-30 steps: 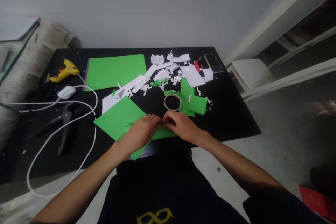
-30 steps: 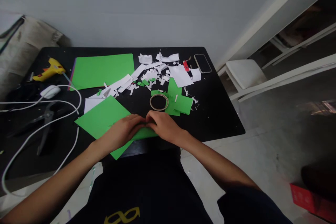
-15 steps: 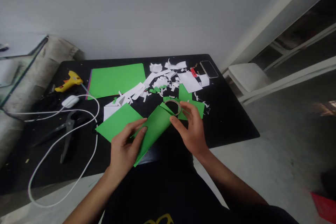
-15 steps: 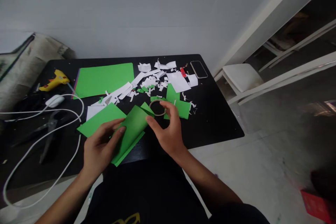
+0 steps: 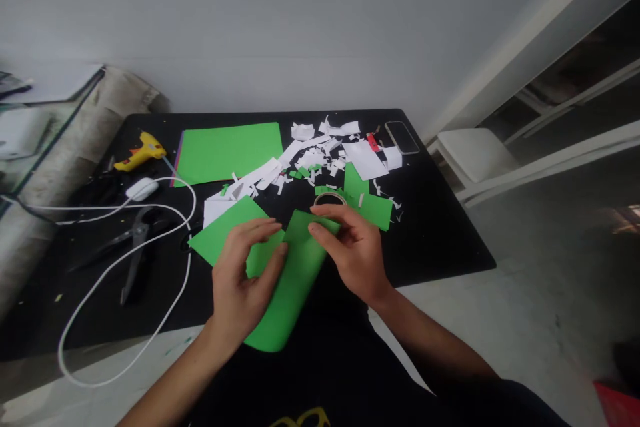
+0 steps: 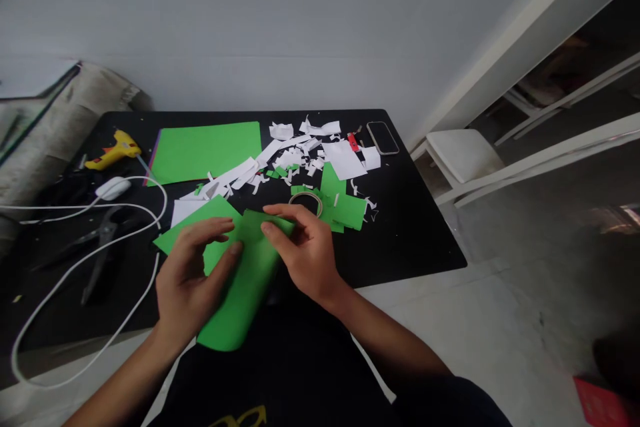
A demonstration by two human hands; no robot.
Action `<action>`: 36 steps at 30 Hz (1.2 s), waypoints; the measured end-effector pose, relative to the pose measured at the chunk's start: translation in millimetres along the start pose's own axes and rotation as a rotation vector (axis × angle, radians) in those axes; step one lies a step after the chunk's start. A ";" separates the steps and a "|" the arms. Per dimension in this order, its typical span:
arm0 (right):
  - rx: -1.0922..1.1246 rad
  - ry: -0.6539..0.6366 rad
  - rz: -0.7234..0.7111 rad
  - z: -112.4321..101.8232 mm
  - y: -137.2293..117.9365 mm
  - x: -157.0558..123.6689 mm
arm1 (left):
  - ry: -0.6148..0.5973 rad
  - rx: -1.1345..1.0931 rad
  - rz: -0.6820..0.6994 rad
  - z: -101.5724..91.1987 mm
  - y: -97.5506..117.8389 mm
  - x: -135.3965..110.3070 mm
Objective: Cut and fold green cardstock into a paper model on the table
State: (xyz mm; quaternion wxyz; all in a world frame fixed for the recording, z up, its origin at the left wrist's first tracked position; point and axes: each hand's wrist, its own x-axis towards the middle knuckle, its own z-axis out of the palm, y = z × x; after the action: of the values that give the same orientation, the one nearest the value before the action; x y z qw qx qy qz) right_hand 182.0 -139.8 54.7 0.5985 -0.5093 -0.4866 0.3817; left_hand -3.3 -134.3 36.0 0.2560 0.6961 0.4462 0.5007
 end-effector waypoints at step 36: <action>-0.079 -0.095 -0.282 7.1 -35.6 3.8 | 0.163 -0.103 0.183 -8.3 27.6 12.0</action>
State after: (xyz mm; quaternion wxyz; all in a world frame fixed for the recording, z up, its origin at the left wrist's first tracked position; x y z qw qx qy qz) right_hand 174.6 -141.2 90.4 0.6019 -0.4403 -0.5958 0.2981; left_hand 0.3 -137.5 66.9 0.2075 0.6767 0.3742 0.5992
